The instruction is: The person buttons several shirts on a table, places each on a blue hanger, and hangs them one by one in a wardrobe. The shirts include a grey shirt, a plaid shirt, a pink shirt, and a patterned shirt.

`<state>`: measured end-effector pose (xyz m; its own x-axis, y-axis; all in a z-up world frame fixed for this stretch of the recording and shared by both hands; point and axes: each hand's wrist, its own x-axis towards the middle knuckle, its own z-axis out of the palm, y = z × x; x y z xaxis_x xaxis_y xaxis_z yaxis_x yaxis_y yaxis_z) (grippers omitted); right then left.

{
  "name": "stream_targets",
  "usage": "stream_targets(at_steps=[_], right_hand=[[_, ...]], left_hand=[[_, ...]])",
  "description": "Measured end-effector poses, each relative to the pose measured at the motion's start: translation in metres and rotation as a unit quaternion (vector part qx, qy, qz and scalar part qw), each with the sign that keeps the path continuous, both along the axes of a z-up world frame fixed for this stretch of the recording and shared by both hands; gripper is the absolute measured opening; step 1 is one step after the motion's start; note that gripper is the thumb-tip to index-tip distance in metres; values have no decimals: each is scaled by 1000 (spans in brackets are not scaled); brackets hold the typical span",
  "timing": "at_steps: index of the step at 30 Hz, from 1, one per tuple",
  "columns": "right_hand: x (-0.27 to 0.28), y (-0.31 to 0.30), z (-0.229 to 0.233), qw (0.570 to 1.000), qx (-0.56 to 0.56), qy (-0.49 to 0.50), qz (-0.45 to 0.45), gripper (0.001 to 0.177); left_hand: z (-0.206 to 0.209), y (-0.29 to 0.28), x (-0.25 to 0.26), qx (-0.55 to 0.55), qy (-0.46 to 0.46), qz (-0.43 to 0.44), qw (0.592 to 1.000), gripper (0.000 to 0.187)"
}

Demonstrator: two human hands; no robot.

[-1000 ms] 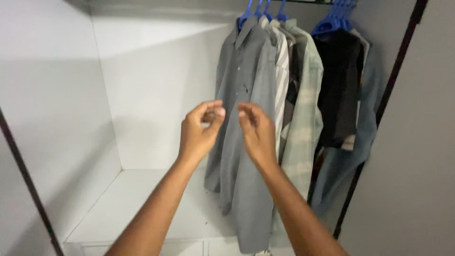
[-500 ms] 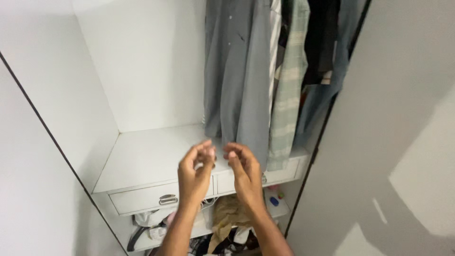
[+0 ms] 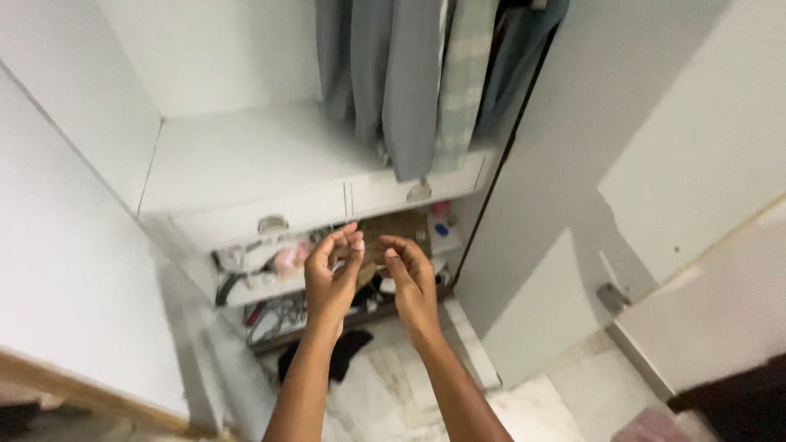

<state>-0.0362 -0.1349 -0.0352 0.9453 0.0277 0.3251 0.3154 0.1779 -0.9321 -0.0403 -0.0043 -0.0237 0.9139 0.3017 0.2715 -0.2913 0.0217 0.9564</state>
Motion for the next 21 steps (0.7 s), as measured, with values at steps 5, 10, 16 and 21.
stream_targets(at_steps=[5,10,16,21], right_hand=[[-65,7,-41,997,35,62,29,30],[-128,19,-61,994,55,73,66,30],[-190,40,-54,993,69,21,95,22],[-233,63,-26,981,75,7,180,30]], left_hand=[[-36,2,-65,-13,22,-1,1000,35],[-52,19,-129,60,-12,26,998,33],[-24,58,-208,46,49,-106,992,34],[10,136,-265,110,165,-227,954,34]])
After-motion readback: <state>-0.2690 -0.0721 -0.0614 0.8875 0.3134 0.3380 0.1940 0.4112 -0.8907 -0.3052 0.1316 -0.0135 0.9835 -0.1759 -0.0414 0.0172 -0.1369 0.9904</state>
